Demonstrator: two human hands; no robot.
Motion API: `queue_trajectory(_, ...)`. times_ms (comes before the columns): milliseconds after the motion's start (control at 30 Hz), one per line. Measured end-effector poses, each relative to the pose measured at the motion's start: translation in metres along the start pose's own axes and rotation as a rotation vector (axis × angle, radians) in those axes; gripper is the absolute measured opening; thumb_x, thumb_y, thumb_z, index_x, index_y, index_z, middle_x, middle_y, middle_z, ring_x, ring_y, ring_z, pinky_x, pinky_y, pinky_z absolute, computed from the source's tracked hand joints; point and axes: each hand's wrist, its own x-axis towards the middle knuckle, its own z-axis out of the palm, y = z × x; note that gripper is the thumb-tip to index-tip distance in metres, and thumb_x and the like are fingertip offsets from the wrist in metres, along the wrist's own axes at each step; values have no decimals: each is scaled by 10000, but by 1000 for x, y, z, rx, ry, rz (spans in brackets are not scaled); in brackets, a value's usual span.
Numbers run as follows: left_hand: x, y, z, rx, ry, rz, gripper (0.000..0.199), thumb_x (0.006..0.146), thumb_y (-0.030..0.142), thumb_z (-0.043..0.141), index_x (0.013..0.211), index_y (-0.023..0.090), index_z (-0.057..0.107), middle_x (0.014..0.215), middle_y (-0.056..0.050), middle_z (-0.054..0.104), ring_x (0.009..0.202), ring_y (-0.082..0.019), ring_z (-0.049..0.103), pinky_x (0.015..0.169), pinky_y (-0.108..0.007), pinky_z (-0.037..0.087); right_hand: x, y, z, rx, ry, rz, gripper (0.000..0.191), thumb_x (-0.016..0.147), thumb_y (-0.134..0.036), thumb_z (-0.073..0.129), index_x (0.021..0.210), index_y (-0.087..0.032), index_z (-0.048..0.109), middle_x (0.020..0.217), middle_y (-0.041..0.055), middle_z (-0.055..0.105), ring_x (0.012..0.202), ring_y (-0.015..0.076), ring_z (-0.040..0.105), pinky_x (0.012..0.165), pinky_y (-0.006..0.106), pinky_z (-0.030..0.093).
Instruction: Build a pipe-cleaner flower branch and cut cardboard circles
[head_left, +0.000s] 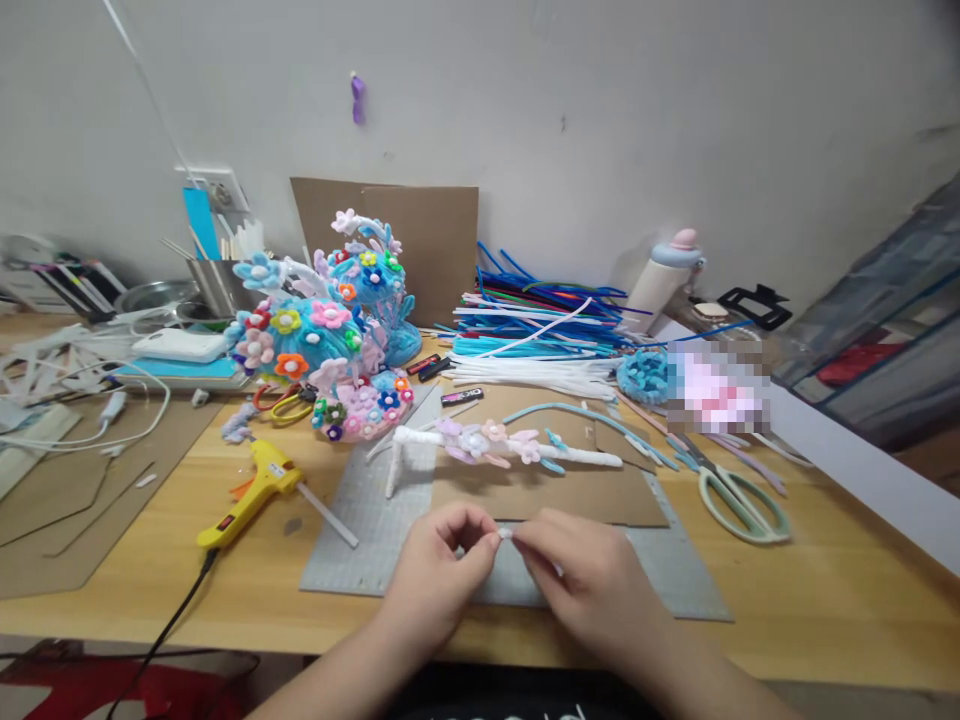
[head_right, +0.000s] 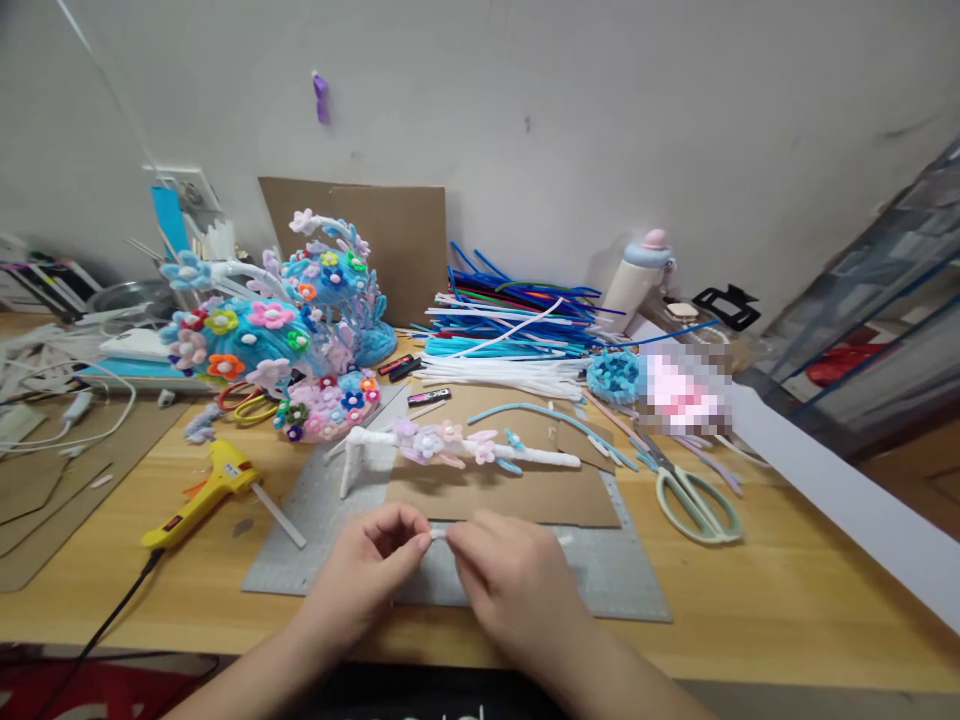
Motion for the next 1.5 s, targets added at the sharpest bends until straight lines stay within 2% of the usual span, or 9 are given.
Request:
queue_trajectory(133, 1, -2, 1, 283, 43, 275, 94, 753, 163, 537, 680, 167, 597, 641, -7, 569, 642, -146, 523, 614, -265, 383, 3, -10, -9, -15, -82, -168, 184, 893, -138, 432, 851, -175, 607, 723, 25, 619, 662, 151, 539, 591, 270, 368)
queue_trajectory(233, -4, 0, 2, 307, 15, 411, 102, 759, 118, 544, 697, 173, 604, 650, -4, 594, 644, -139, 550, 624, -258, 406, 11, -7, -16, 142, -2, -84, 144, 902, -161, 467, 914, -188, 607, 787, 11, 654, 703, 120, 580, 638, 232, 409)
queue_trajectory(367, -8, 7, 1, 228, 85, 481, 116, 783, 101, 541, 715, 180, 592, 679, 2, 607, 661, -129, 573, 641, -248, 444, 18, -2, -16, 72, 16, -6, 165, 902, -172, 468, 884, -200, 630, 720, 6, 641, 657, 125, 577, 596, 233, 390)
queue_trajectory(567, -5, 6, -5, 319, 203, 574, 103, 799, 94, 563, 754, 181, 594, 713, -5, 625, 689, -135, 579, 654, -259, 447, 11, -13, -17, -112, -106, -204, 205, 891, -139, 424, 909, -176, 625, 711, 36, 627, 645, 164, 551, 572, 278, 353)
queue_trajectory(700, -7, 4, -3, 356, 146, 668, 124, 791, 65, 557, 759, 177, 597, 727, -19, 627, 715, -147, 583, 667, -269, 451, 15, -12, -21, 85, 52, -176, 172, 906, -153, 457, 976, -186, 610, 782, 28, 678, 684, 140, 601, 618, 253, 414)
queue_trajectory(800, -9, 7, -3, 315, 125, 673, 131, 794, 60, 555, 761, 181, 594, 719, -11, 626, 702, -137, 585, 661, -259, 455, 18, -7, -20, 133, 133, -58, 144, 902, -164, 486, 947, -199, 619, 817, 19, 696, 716, 127, 627, 645, 234, 435)
queue_trajectory(1033, -5, 7, -5, 348, 202, 663, 114, 796, 77, 575, 780, 184, 611, 729, -10, 640, 703, -140, 591, 663, -261, 454, 11, -18, -26, -14, -128, -153, 182, 903, -172, 437, 856, -179, 613, 713, 23, 635, 633, 144, 557, 572, 269, 366)
queue_trajectory(1233, -9, 9, -3, 328, 131, 668, 129, 799, 73, 553, 754, 186, 596, 712, -12, 630, 690, -142, 590, 649, -259, 457, 20, -10, -22, 176, 48, -2, 144, 899, -172, 468, 907, -201, 609, 784, 8, 674, 691, 117, 602, 628, 224, 418)
queue_trajectory(1500, -8, 6, -4, 383, 192, 686, 124, 801, 70, 562, 788, 182, 613, 727, -19, 639, 706, -146, 591, 654, -266, 457, 15, -17, -26, 16, -119, -127, 150, 882, -158, 452, 811, -188, 581, 704, 11, 628, 614, 133, 544, 564, 258, 354)
